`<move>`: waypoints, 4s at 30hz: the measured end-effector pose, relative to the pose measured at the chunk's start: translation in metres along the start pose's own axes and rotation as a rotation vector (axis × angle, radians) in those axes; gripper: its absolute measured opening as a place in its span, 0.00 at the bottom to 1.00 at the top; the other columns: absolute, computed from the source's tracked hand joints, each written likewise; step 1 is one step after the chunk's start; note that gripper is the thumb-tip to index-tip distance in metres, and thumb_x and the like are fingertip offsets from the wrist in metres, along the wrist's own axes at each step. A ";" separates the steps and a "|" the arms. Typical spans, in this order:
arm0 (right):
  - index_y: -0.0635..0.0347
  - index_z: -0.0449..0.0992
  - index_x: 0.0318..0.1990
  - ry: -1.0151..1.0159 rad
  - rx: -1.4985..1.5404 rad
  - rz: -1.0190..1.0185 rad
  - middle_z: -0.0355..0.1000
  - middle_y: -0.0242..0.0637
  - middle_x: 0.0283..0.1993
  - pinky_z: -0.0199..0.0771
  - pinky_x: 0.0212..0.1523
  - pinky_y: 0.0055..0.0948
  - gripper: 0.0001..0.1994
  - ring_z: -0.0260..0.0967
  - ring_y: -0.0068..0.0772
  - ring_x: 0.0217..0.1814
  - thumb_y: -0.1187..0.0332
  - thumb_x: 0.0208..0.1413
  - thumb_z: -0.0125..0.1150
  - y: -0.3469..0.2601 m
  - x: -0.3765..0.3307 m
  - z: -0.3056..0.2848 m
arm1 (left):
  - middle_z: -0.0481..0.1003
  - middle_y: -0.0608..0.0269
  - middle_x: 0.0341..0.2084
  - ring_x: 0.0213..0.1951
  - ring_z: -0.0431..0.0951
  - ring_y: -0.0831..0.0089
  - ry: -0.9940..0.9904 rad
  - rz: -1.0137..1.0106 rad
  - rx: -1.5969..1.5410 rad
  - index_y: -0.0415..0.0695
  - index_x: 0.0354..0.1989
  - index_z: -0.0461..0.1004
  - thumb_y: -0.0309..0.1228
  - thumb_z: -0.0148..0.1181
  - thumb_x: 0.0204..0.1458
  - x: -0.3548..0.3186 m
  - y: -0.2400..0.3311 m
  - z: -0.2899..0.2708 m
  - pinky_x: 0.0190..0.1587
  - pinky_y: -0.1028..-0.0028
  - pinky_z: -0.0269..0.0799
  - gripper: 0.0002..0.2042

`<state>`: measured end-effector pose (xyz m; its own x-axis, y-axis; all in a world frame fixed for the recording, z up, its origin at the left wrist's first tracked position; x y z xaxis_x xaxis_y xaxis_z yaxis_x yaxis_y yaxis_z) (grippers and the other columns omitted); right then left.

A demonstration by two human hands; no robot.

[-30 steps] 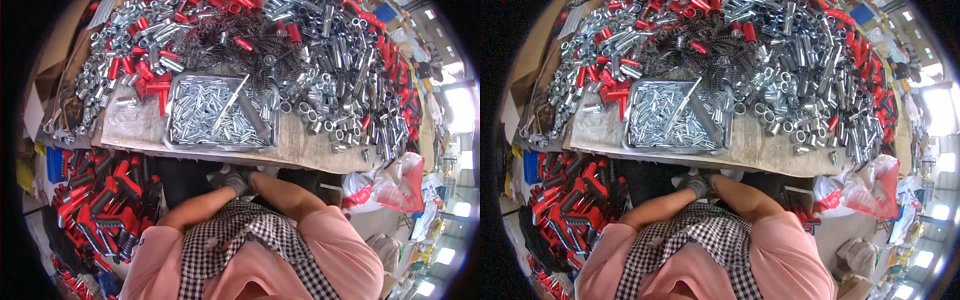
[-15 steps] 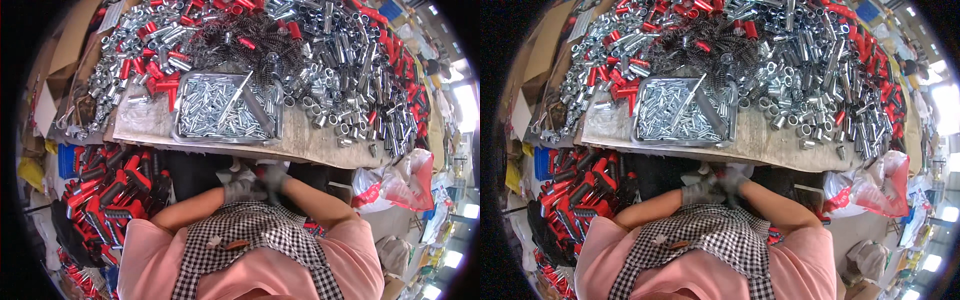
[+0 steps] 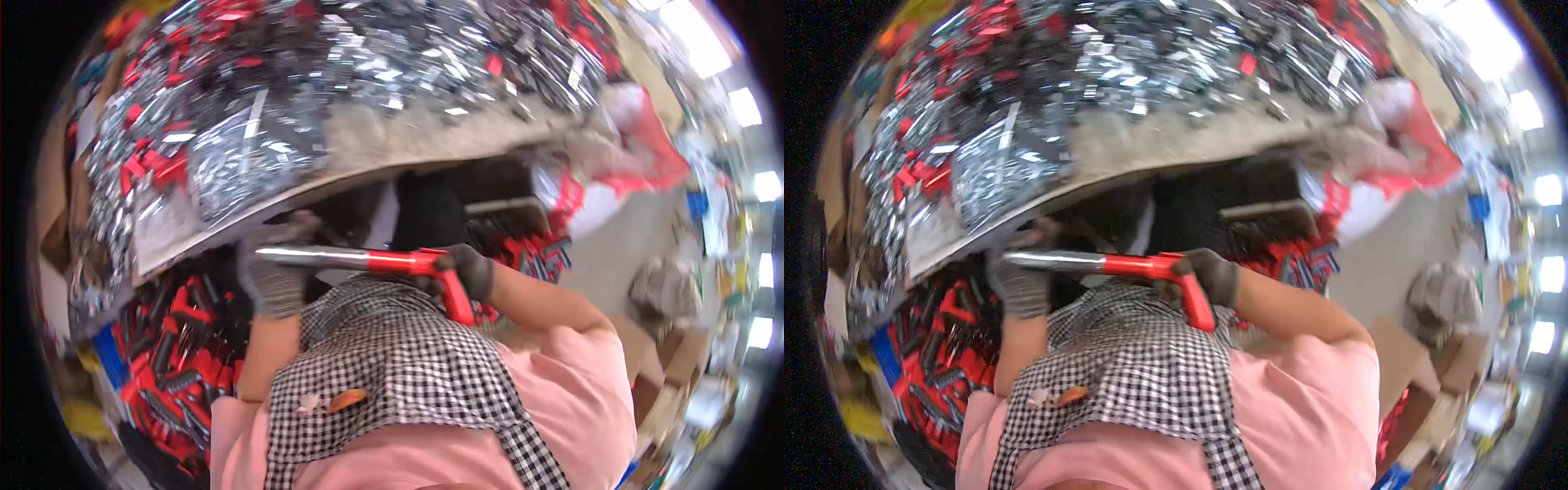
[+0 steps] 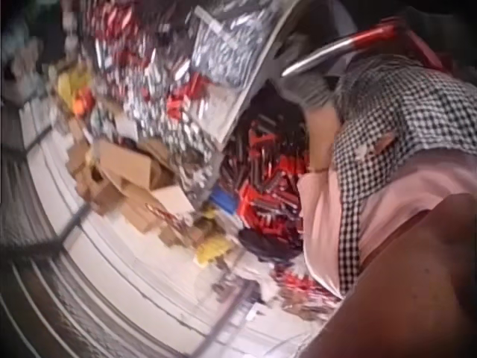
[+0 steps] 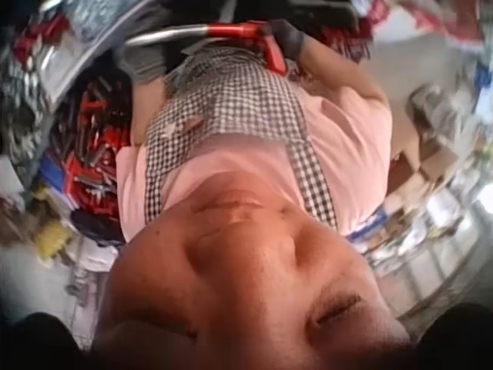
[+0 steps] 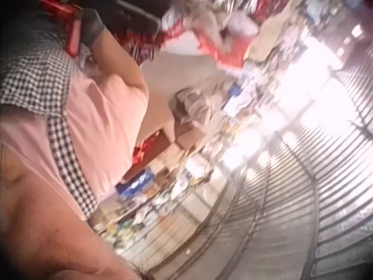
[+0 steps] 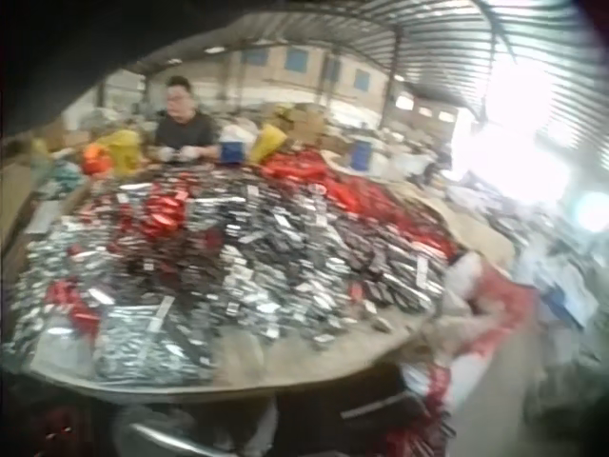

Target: Manually assembling metal components into red plastic handles at a factory workstation.

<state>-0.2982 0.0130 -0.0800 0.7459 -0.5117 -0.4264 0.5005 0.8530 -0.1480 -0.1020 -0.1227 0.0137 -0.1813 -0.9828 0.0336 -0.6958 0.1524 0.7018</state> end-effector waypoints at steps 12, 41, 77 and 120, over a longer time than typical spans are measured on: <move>0.68 0.66 0.48 -0.060 -0.111 -0.412 0.69 0.39 0.25 0.70 0.24 0.29 0.30 0.67 0.29 0.23 0.62 0.36 0.66 -0.025 -0.107 -0.002 | 0.75 0.55 0.41 0.55 0.67 0.57 -0.665 0.845 -1.316 0.47 0.35 0.72 0.55 0.54 0.50 0.004 0.222 -0.045 0.58 0.50 0.56 0.22; 0.41 0.36 0.70 0.964 -1.882 1.032 0.35 0.36 0.74 0.32 0.70 0.47 0.38 0.29 0.43 0.75 0.49 0.54 0.45 -0.036 -0.129 -0.295 | 0.77 0.50 0.34 0.38 0.78 0.59 -0.659 0.155 -0.064 0.42 0.40 0.74 0.42 0.60 0.48 -0.030 0.032 0.077 0.42 0.68 0.72 0.17; 0.61 0.68 0.48 0.014 -1.080 -0.790 0.65 0.28 0.29 0.65 0.33 0.21 0.20 0.64 0.20 0.31 0.53 0.59 0.52 -0.069 0.101 0.191 | 0.77 0.62 0.31 0.34 0.76 0.76 0.266 0.399 -0.319 0.41 0.46 0.72 0.38 0.62 0.51 0.002 0.058 -0.139 0.39 0.76 0.71 0.18; 0.65 0.71 0.47 0.238 -1.128 -0.945 0.72 0.31 0.36 0.69 0.37 0.20 0.15 0.67 0.19 0.36 0.65 0.56 0.59 -0.102 0.078 0.172 | 0.78 0.57 0.29 0.30 0.77 0.73 0.531 -0.140 -0.422 0.37 0.38 0.75 0.31 0.63 0.45 0.125 -0.076 -0.265 0.34 0.75 0.71 0.13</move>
<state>-0.2154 -0.1316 0.0555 0.2050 -0.9733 0.1028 0.0679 -0.0906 -0.9936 0.1126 -0.2844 0.1527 0.3300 -0.9244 0.1911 -0.3388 0.0730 0.9380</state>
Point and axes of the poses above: each hand's wrist, its own x-axis towards the middle knuckle, its own z-axis out of the palm, y = z × x, the point moved 10 cm from there along x, towards the middle knuckle
